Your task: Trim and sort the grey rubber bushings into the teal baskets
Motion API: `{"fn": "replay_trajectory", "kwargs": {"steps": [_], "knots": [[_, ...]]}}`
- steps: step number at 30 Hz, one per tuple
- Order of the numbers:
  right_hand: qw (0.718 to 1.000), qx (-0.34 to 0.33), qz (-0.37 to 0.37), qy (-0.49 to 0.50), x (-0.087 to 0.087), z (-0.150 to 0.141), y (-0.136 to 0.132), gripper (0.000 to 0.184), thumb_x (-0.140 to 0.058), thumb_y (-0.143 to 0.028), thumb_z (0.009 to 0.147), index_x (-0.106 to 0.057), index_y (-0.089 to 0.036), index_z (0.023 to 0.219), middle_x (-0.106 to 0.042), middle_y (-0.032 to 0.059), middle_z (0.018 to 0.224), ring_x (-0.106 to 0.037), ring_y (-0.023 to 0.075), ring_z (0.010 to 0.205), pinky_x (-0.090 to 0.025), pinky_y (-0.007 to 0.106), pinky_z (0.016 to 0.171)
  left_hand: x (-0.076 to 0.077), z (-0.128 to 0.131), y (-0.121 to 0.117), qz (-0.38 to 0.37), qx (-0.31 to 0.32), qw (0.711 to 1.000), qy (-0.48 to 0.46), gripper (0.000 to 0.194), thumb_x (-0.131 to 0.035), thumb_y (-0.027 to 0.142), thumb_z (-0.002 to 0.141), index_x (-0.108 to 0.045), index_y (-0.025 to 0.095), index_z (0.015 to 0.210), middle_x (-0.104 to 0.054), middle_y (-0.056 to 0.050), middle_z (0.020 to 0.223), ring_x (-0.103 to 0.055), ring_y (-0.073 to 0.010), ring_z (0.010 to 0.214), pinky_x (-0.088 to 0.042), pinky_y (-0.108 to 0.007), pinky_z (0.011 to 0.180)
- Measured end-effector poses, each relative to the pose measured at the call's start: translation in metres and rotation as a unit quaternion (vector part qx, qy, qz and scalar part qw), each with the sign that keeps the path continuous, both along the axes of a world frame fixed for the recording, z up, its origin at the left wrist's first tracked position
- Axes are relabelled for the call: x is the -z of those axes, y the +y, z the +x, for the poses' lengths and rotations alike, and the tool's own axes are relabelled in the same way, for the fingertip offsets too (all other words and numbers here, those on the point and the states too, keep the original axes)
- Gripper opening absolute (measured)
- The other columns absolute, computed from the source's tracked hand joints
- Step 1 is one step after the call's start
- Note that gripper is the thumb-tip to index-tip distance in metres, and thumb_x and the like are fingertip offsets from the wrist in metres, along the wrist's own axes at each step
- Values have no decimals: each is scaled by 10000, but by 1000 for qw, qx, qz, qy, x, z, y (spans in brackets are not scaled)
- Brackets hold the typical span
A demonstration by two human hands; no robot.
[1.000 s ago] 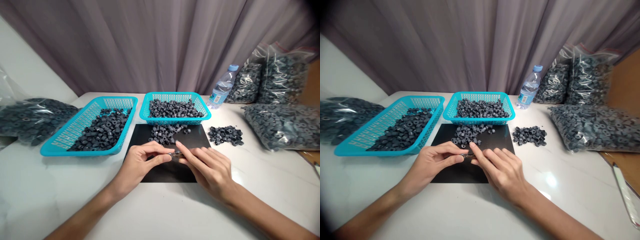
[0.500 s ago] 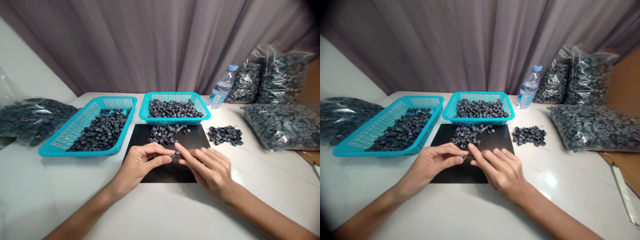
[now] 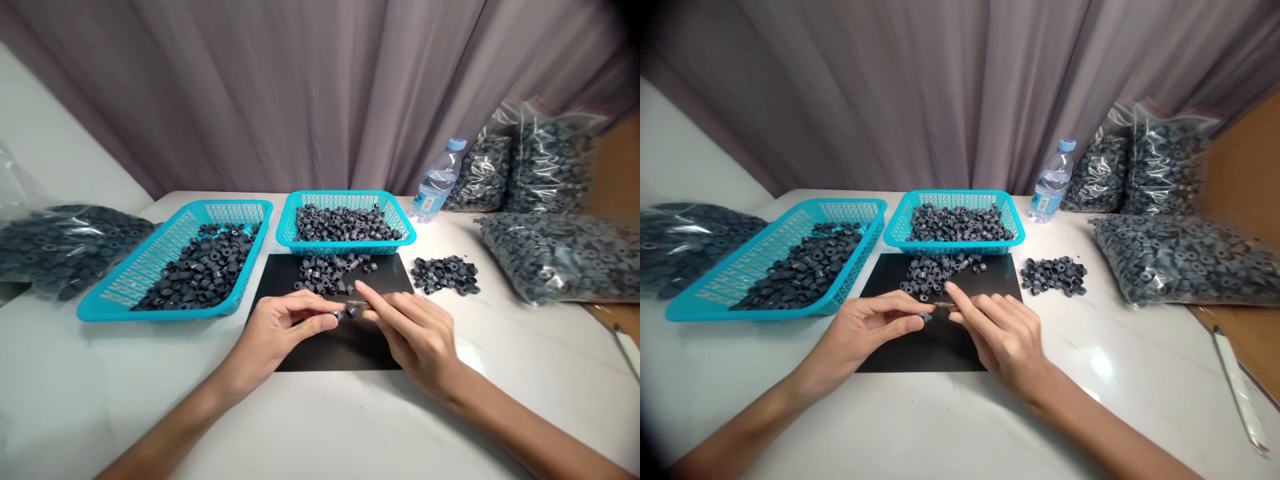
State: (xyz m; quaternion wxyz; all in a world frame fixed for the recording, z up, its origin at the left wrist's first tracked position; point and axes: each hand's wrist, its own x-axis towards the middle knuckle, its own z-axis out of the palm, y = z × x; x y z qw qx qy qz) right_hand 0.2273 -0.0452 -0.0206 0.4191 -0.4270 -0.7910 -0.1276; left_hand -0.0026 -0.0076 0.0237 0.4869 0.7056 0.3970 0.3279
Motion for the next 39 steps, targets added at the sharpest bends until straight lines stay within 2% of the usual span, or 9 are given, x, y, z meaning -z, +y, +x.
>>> {"fn": "replay_trajectory", "kwargs": {"steps": [4, 7, 10, 13, 16, 20, 25, 32, 39], "knots": [[998, 50, -37, 0, 4, 4, 12, 369, -525, -224, 1051, -586, -160, 1408, -632, 16, 755, -526, 155, 653, -392, 296, 627, -12, -14, 8, 171, -87, 974, 120, 180, -694, 348, 901, -796, 279, 1032, -742, -10, 998, -676, -169, 875, -524, -266, 823], [992, 86, -91, 4, 10, 9, 22, 385, -473, -284, 1067, -594, -136, 1401, -645, 55, 819, -571, 207, 777, -446, 317, 674, -28, -37, 19, 290, -235, 897, 238, 204, -639, 370, 918, -766, 257, 1030, -726, -26, 1013, -650, -199, 842, -503, -317, 821], [984, 119, -130, -13, 15, 11, 28, 381, -437, -334, 1071, -644, -147, 1331, -668, 95, 922, -585, 255, 893, -488, 351, 717, -40, -65, 31, 293, -354, 806, 373, 233, -559, 350, 942, -733, 241, 1052, -708, -54, 1019, -644, -265, 882, -500, -382, 803], [976, 158, -142, -56, 19, 11, 29, 374, -428, -362, 1067, -679, -166, 1262, -669, 112, 976, -584, 275, 914, -500, 368, 698, -42, -86, 40, 299, -375, 736, 478, 289, -508, 312, 942, -711, 218, 1125, -683, -111, 1054, -614, -349, 985, -499, -453, 832], [966, 196, -133, -101, 21, 10, 28, 357, -438, -366, 1060, -703, -172, 1201, -658, 120, 985, -573, 278, 893, -500, 385, 702, -37, -84, 41, 372, -363, 711, 473, 331, -511, 273, 933, -677, 149, 1191, -648, -170, 1158, -576, -374, 1074, -468, -501, 949], [972, 179, -115, -101, 19, 8, 28, 303, -481, -316, 1040, -697, -169, 1195, -649, 134, 1014, -558, 282, 896, -515, 424, 758, -19, -43, 25, 459, -237, 784, 344, 211, -513, 296, 992, -675, 188, 1076, -679, -102, 1089, -593, -290, 1044, -453, -439, 987], [989, 16, -131, -73, 10, 0, 29, 412, -480, -170, 1029, -521, -193, 1438, -610, 135, 1336, -547, 286, 1125, -537, 455, 932, 18, 11, -1, 379, -38, 872, 308, 239, -628, 362, 961, -648, 217, 1151, -690, -64, 1092, -654, -250, 994, -479, -419, 952], [984, -3, -175, -39, 10, -2, 34, 177, -507, -205, 1033, -642, -140, 1128, -669, 138, 1180, -575, 274, 1064, -535, 462, 914, 29, 27, -2, 318, -22, 908, 272, 119, -551, 206, 994, -663, 204, 1034, -699, -58, 1035, -666, -241, 994, -502, -412, 951], [985, -41, -152, -64, 4, -4, 36, 192, -499, -160, 1033, -615, -185, 1184, -682, 98, 1226, -573, 256, 1093, -494, 418, 905, 32, 27, -4, 236, -47, 957, 161, 98, -567, 126, 925, -613, 212, 914, -711, -19, 966, -675, -172, 906, -519, -304, 882]]}}
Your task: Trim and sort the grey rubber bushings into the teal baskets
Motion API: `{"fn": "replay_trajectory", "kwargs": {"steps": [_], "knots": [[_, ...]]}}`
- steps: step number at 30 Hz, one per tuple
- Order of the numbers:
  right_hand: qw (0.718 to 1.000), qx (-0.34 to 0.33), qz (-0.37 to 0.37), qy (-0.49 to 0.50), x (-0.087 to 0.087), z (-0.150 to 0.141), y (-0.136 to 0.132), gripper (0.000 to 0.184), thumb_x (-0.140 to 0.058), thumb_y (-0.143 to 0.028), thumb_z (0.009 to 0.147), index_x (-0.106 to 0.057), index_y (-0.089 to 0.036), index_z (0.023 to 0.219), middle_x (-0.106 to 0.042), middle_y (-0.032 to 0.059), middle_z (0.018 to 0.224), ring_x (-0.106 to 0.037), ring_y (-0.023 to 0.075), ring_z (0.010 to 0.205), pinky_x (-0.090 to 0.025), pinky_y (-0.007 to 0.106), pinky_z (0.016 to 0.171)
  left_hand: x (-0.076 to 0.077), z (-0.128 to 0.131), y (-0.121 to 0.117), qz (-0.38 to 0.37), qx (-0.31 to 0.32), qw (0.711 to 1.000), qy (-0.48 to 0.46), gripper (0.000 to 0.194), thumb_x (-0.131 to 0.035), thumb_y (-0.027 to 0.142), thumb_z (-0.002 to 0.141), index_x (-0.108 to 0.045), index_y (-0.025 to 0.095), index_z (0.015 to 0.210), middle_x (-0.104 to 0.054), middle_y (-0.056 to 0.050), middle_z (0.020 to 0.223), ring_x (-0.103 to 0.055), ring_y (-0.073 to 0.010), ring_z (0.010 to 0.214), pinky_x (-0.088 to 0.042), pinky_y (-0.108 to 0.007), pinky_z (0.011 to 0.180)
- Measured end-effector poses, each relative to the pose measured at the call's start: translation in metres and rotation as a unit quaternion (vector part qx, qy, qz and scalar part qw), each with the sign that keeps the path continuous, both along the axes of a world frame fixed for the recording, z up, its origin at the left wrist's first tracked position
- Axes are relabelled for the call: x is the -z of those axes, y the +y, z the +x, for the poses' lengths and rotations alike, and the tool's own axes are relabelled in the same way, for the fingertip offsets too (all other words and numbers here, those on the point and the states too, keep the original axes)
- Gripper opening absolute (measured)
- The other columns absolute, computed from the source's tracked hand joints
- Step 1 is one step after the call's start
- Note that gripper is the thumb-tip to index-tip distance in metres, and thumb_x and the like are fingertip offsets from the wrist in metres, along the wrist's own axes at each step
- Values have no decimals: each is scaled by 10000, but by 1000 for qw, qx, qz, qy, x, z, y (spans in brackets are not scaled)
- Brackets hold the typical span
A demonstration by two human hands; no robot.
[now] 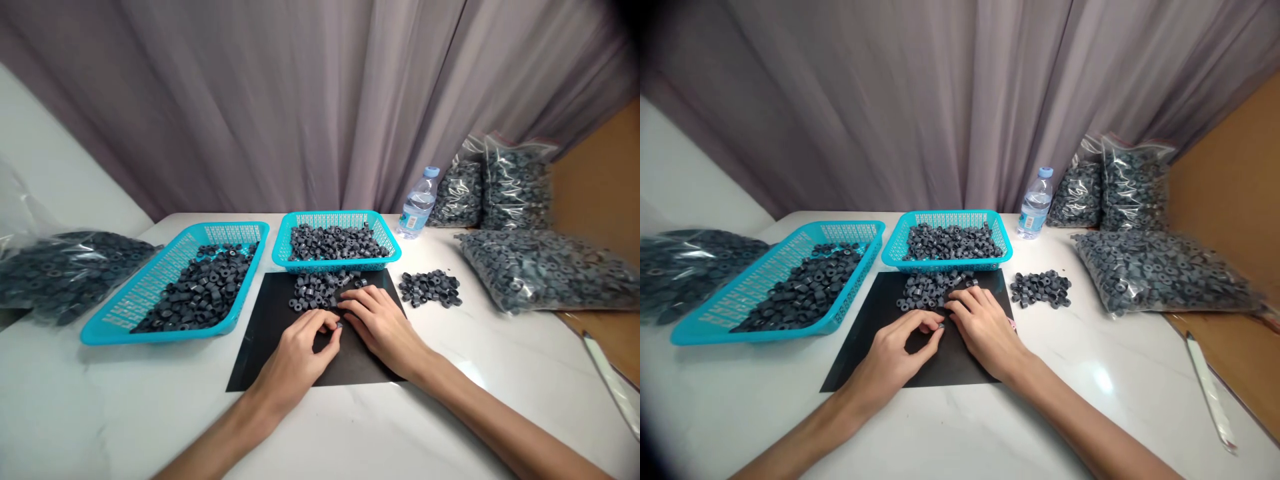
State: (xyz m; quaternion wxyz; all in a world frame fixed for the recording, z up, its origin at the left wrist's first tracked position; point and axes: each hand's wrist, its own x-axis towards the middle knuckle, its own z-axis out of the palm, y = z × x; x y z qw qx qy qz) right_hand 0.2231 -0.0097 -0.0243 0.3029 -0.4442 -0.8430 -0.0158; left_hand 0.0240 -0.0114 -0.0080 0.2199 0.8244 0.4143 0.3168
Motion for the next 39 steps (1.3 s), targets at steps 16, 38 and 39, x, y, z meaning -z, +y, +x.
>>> {"fn": "replay_trajectory", "kwargs": {"steps": [16, 38, 39], "knots": [[771, -69, -364, 517, -9, 2, -11, 281, -745, -446, 872, -701, -189, 978, -697, 24, 888, -655, 153, 764, -549, 313, 768, -9, -8, 4, -292, -3, 934, -204, 300, -778, 324, 820, -747, 169, 1075, -771, -61, 963, -724, -201, 921, -580, -324, 905], [699, -78, -422, 572, -11, -7, -21, 279, -808, -403, 825, -701, -178, 950, -719, 26, 806, -680, 149, 745, -564, 295, 735, -16, -8, 0, -379, 16, 887, -263, 280, -723, 346, 898, -681, 158, 1101, -792, -76, 976, -757, -217, 956, -591, -321, 886], [701, -75, -418, 573, -11, -7, -21, 272, -807, -398, 829, -702, -180, 954, -716, 21, 807, -677, 143, 745, -560, 293, 752, -19, -8, 0, -404, 19, 873, -271, 290, -703, 358, 917, -670, 154, 1120, -796, -89, 991, -757, -226, 981, -586, -328, 894]]}}
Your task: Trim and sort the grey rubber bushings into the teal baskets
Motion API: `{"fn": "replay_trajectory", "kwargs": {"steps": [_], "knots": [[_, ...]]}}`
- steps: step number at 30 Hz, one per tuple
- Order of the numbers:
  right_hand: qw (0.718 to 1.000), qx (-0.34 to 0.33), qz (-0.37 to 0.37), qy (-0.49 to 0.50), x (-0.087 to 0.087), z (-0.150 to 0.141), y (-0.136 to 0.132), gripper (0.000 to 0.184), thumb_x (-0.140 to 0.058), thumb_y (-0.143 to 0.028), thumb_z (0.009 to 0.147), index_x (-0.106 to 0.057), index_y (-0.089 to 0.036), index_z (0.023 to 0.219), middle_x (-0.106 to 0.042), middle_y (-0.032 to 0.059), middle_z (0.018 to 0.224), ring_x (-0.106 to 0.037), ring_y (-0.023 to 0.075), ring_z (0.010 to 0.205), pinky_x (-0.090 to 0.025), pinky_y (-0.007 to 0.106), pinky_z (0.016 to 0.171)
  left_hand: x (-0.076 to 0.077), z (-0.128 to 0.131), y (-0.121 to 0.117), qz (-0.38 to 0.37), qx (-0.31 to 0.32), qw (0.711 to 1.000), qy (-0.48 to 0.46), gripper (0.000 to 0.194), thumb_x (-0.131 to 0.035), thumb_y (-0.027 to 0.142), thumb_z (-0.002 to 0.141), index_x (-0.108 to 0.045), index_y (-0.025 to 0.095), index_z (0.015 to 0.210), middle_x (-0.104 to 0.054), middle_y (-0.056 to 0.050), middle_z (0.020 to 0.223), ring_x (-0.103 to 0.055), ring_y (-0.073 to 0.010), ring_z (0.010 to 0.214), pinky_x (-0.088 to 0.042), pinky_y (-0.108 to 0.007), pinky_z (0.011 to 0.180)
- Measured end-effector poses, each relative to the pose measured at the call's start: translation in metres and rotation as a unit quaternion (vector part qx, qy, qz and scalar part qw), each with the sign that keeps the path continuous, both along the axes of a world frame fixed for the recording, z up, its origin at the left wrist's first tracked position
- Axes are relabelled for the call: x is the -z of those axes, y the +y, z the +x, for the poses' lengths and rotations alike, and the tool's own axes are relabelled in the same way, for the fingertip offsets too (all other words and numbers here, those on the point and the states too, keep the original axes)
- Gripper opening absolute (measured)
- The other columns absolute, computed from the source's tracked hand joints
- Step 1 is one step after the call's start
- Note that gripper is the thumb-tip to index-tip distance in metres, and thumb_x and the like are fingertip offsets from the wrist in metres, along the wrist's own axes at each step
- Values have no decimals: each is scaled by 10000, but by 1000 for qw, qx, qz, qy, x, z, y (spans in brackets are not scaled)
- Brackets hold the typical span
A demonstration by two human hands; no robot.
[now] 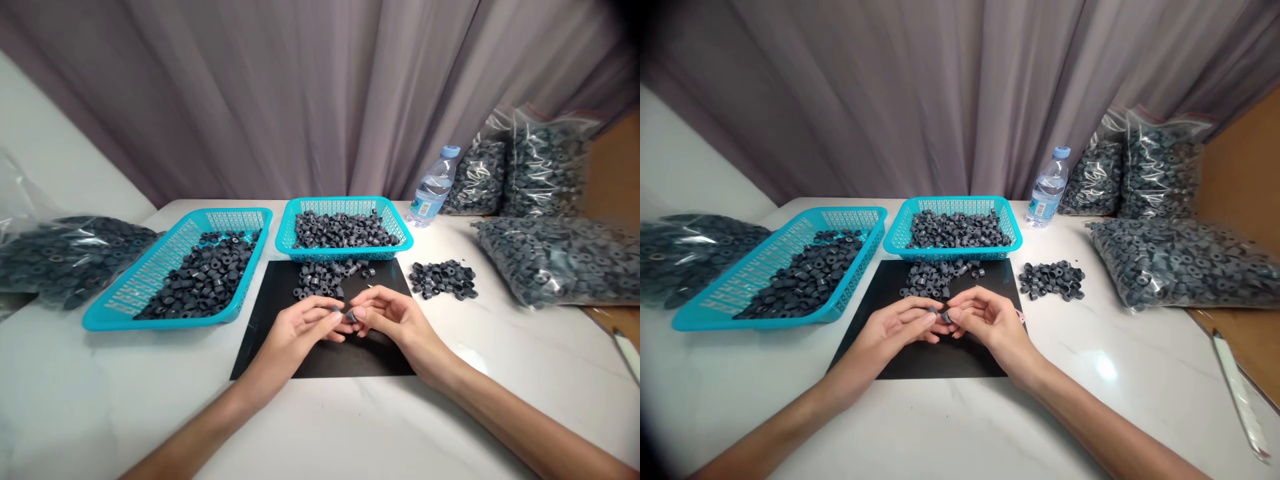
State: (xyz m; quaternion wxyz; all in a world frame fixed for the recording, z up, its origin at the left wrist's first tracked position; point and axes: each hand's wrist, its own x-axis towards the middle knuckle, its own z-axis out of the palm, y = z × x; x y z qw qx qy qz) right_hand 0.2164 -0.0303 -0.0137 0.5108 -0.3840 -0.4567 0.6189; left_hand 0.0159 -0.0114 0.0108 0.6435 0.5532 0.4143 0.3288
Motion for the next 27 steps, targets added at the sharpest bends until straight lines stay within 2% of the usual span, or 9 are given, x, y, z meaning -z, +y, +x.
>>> {"fn": "replay_trajectory", "kwargs": {"steps": [3, 7, 11, 16, 21, 27], "knots": [[1000, 12, -1, -1, 2, 2, 1, 270, -801, -400, 835, -703, -187, 969, -711, 14, 801, -674, 141, 746, -557, 305, 798, -7, 0, -1, -71, 9, 997, -30, 321, -656, 365, 958, -636, 157, 1202, -797, -112, 1058, -738, -239, 1077, -552, -350, 974], [999, 36, -2, -8, 2, 2, 1, 276, -813, -407, 818, -712, -192, 959, -707, 17, 830, -665, 146, 744, -560, 307, 777, -9, -2, -3, -113, 9, 992, -55, 346, -638, 334, 974, -628, 168, 1278, -793, -118, 1094, -728, -239, 1105, -522, -364, 1024], [999, 51, 1, -18, 1, 0, 1, 261, -820, -410, 810, -724, -198, 928, -706, 16, 845, -641, 132, 723, -540, 278, 723, -6, -1, -3, -125, 5, 988, -89, 339, -572, 363, 1007, -679, 145, 1243, -788, -132, 1104, -722, -254, 1108, -527, -368, 1014], [999, 42, 4, -32, 3, -5, 2, 268, -838, -410, 792, -731, -206, 928, -718, 17, 837, -623, 129, 723, -492, 252, 669, -8, 3, -1, -171, -14, 978, -119, 422, -483, 409, 1037, -724, 91, 1172, -776, -160, 1124, -727, -268, 1059, -536, -380, 997], [998, 33, 3, -61, 3, -7, 1, 224, -818, -410, 816, -762, -211, 903, -719, 11, 806, -612, 117, 699, -475, 238, 650, -9, 2, 1, -208, -25, 968, -137, 473, -464, 438, 1039, -717, 68, 1189, -751, -177, 1188, -715, -285, 1081, -497, -420, 1070], [996, 25, 14, -85, -2, -6, -2, 212, -755, -424, 875, -779, -213, 877, -720, 17, 802, -613, 121, 690, -507, 226, 618, -5, 1, -2, -239, -36, 957, -157, 406, -503, 372, 1027, -726, 56, 1148, -759, -181, 1148, -702, -305, 1130, -458, -440, 1122]]}}
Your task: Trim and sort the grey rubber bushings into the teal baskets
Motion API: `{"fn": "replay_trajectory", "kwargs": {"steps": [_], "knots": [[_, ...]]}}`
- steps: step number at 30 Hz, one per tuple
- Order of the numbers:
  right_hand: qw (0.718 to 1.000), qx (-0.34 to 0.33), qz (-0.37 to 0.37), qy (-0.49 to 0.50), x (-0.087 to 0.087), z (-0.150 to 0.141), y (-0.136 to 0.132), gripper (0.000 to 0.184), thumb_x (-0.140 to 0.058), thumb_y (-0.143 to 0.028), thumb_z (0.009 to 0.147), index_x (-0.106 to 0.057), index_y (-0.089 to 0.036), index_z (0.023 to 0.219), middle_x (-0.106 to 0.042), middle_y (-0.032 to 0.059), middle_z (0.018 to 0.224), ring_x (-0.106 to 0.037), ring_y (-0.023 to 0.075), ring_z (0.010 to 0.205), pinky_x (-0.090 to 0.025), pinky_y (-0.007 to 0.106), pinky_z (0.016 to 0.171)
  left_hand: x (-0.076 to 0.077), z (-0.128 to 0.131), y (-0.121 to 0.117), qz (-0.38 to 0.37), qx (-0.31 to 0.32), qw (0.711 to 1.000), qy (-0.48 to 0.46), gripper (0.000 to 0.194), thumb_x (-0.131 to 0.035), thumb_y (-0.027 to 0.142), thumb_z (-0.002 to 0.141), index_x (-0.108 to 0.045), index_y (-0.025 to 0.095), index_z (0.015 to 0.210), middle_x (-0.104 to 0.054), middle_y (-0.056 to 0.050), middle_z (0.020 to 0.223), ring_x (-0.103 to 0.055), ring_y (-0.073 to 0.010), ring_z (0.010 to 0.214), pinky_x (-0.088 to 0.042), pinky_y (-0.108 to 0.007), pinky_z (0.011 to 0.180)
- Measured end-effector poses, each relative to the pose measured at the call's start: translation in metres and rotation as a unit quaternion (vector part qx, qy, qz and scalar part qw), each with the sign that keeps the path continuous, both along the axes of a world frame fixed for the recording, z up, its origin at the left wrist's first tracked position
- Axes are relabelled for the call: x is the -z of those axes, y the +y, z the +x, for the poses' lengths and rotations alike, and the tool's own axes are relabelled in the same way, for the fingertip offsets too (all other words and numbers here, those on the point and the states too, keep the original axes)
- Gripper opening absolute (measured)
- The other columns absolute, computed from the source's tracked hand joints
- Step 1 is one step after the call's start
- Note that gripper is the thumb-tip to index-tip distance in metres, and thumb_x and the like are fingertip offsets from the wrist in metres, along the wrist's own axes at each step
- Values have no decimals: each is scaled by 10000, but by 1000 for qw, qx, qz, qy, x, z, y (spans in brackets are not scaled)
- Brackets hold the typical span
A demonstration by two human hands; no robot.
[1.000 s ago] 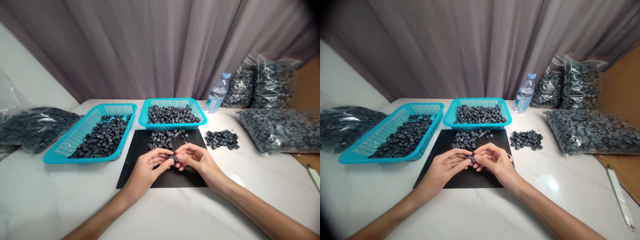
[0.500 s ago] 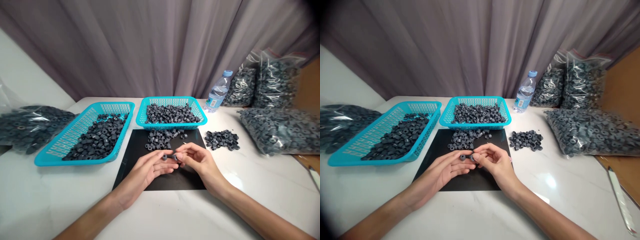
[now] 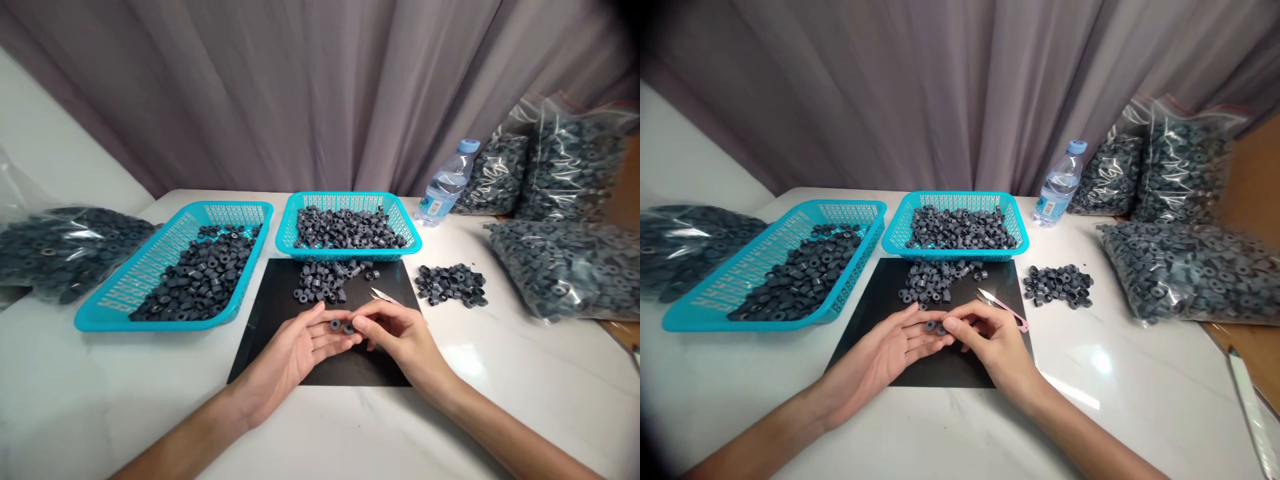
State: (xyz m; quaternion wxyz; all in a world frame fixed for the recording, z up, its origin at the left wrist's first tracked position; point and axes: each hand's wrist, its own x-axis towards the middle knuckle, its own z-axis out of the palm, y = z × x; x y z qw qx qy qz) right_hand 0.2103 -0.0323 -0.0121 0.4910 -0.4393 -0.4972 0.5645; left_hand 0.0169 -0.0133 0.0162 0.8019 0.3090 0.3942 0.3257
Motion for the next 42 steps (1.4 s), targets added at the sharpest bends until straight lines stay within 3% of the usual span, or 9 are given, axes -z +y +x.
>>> {"fn": "replay_trajectory", "kwargs": {"steps": [9, 17, 23, 27, 31, 35, 37, 38, 42], "knots": [[999, -3, 43, 9, 4, 5, -5, 154, -710, -376, 925, -796, -252, 957, -724, 20, 889, -599, 108, 684, -526, 202, 568, 1, -2, -2, 64, 10, 997, 33, 231, -630, 277, 969, -748, 130, 1102, -745, -128, 1128, -689, -250, 1077, -508, -348, 982], [991, 35, 106, -72, 5, 13, -2, 159, -670, -371, 955, -785, -269, 996, -747, 39, 1015, -639, 149, 762, -538, 242, 572, 3, -2, -2, 19, -18, 1000, 15, 261, -536, 286, 1015, -732, 119, 971, -642, -71, 920, -556, -134, 837, -481, -239, 759], [883, 37, 289, -368, 11, 18, 6, 230, -537, -250, 1027, -713, -250, 1176, -695, 80, 1157, -621, 235, 1065, -539, 404, 928, -1, 1, -5, -12, -18, 1000, 2, 353, -486, 346, 1030, -727, 99, 956, -629, -86, 908, -549, -153, 841, -470, -258, 761], [821, -8, 323, -470, 15, 15, 6, 360, -483, -196, 1037, -613, -257, 1367, -578, 97, 1419, -530, 267, 1230, -527, 453, 1005, -1, 0, -6, -13, -15, 1000, -4, 390, -503, 404, 1016, -732, 90, 972, -640, -96, 913, -576, -180, 892, -481, -282, 806], [806, -34, 320, -497, 16, 14, 6, 371, -453, -207, 1050, -598, -260, 1388, -565, 84, 1461, -532, 273, 1193, -527, 486, 1000, -1, -1, -8, 15, -1, 1000, -1, 386, -517, 427, 1005, -727, 102, 1014, -649, -105, 966, -574, -191, 923, -476, -287, 806], [822, -32, 317, -472, 14, 14, 6, 356, -455, -217, 1052, -608, -276, 1368, -626, 72, 1396, -561, 274, 1146, -521, 499, 977, -15, -13, 1, 118, -24, 990, 79, 255, -581, 373, 967, -706, 154, 1003, -614, -64, 942, -524, -158, 825, -424, -248, 678], [836, -24, 316, -448, 13, 13, 6, 329, -464, -221, 1049, -631, -272, 1328, -653, 77, 1351, -571, 278, 1147, -514, 502, 977, -29, -30, 11, 236, -86, 949, 190, 215, -597, 371, 946, -691, 182, 990, -596, -36, 901, -502, -151, 765, -406, -252, 650], [844, -18, 316, -433, 13, 13, 6, 313, -468, -221, 1047, -644, -270, 1301, -666, 80, 1324, -577, 277, 1142, -512, 500, 977, -36, -41, 18, 306, -135, 904, 266, 208, -598, 379, 941, -681, 192, 979, -598, -27, 895, -499, -151, 743, -407, -259, 656], [872, 0, 309, -379, 12, 11, 5, 248, -484, -218, 1044, -667, -258, 1206, -689, 90, 1218, -598, 259, 1095, -513, 466, 958, -54, -91, 44, 471, -282, 653, 522, 173, -572, 350, 958, -624, 200, 1029, -658, -26, 1025, -586, -200, 942, -451, -310, 889]]}}
